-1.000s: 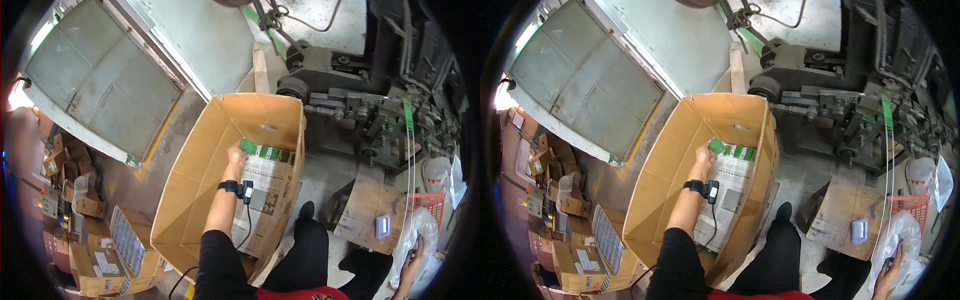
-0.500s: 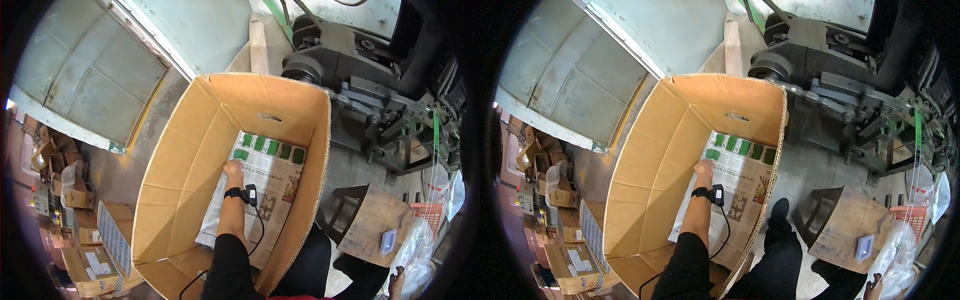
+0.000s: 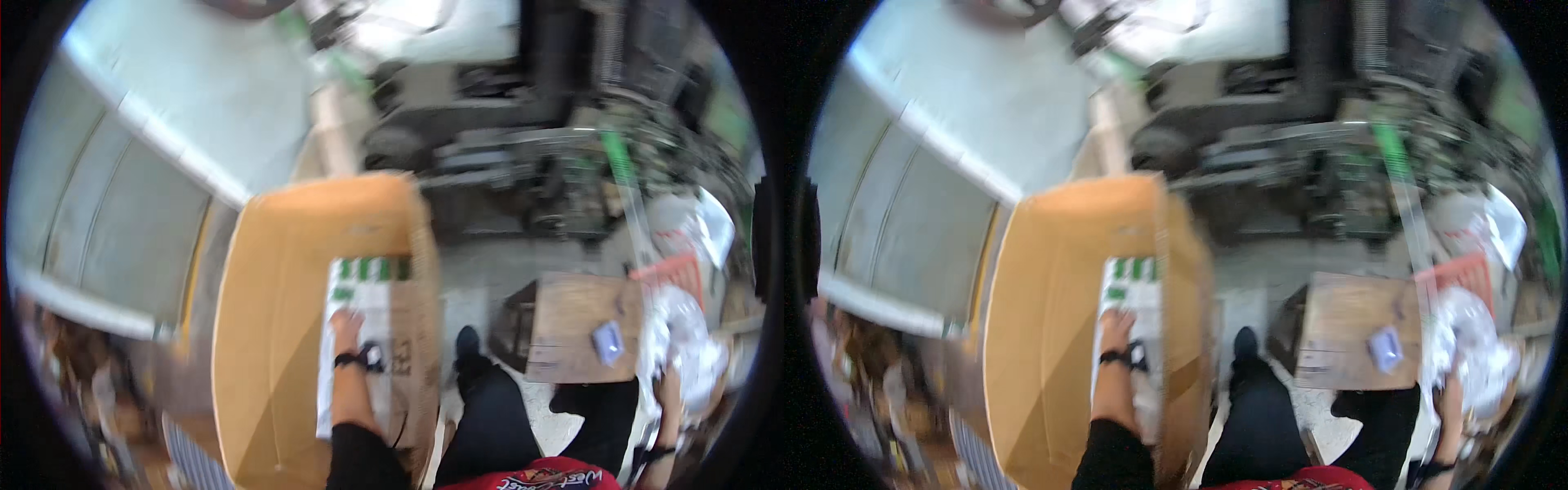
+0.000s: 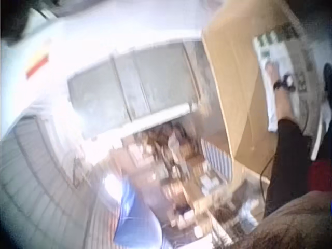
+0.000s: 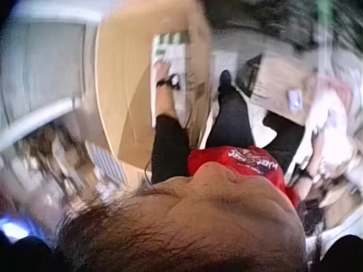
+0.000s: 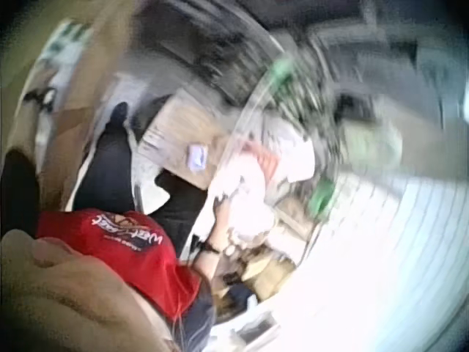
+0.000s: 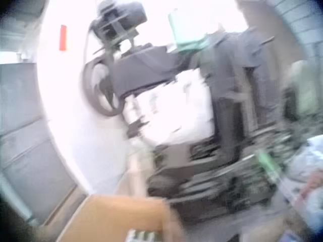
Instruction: The person places a newspaper into a large cardboard box and then repeatedly picks up small green rectangular items from a machine conveyor belt, placing them into the box on top of the newspaper. The person handles the items one by one throughout the clip.
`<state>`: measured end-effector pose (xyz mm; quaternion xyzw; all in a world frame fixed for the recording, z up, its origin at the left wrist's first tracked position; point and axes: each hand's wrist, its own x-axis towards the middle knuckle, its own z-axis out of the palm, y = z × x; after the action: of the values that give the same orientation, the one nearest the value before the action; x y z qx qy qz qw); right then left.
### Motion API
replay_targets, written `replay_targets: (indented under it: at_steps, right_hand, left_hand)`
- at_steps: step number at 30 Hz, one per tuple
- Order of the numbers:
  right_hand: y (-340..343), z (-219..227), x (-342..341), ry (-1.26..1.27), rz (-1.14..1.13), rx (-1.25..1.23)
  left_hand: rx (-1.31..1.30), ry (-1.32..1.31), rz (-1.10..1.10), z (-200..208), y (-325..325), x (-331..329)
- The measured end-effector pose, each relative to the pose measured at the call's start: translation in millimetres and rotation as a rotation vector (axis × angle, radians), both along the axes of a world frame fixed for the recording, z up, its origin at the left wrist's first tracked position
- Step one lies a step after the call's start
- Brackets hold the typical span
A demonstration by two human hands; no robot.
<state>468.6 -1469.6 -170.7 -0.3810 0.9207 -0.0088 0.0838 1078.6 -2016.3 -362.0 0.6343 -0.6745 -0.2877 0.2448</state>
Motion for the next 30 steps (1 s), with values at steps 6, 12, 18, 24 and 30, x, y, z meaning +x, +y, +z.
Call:
replay_targets:
  at_steps: [6, 12, 18, 24, 30]
  right_hand:
    - [-164, 172, 13, 0.097, 0.233, -0.362]
    - [-237, 201, 1, 0.01, 0.465, -0.328]
    - [-160, 60, -27, -0.121, 0.173, -0.399]
    - [-124, -23, 57, -0.085, 0.0, -0.223]
    - [-132, -36, 51, 0.234, 0.127, -0.491]
  left_hand:
    - [0.57, 0.876, 0.46, 113, 11, -16]
    - [0.741, 1.294, -0.104, 146, -13, 21]
    - [0.449, 1.052, 0.106, 318, 59, -43]
    - [0.228, 1.005, -0.299, 444, 90, -124]
    - [0.357, 0.746, -0.773, 519, 164, -275]
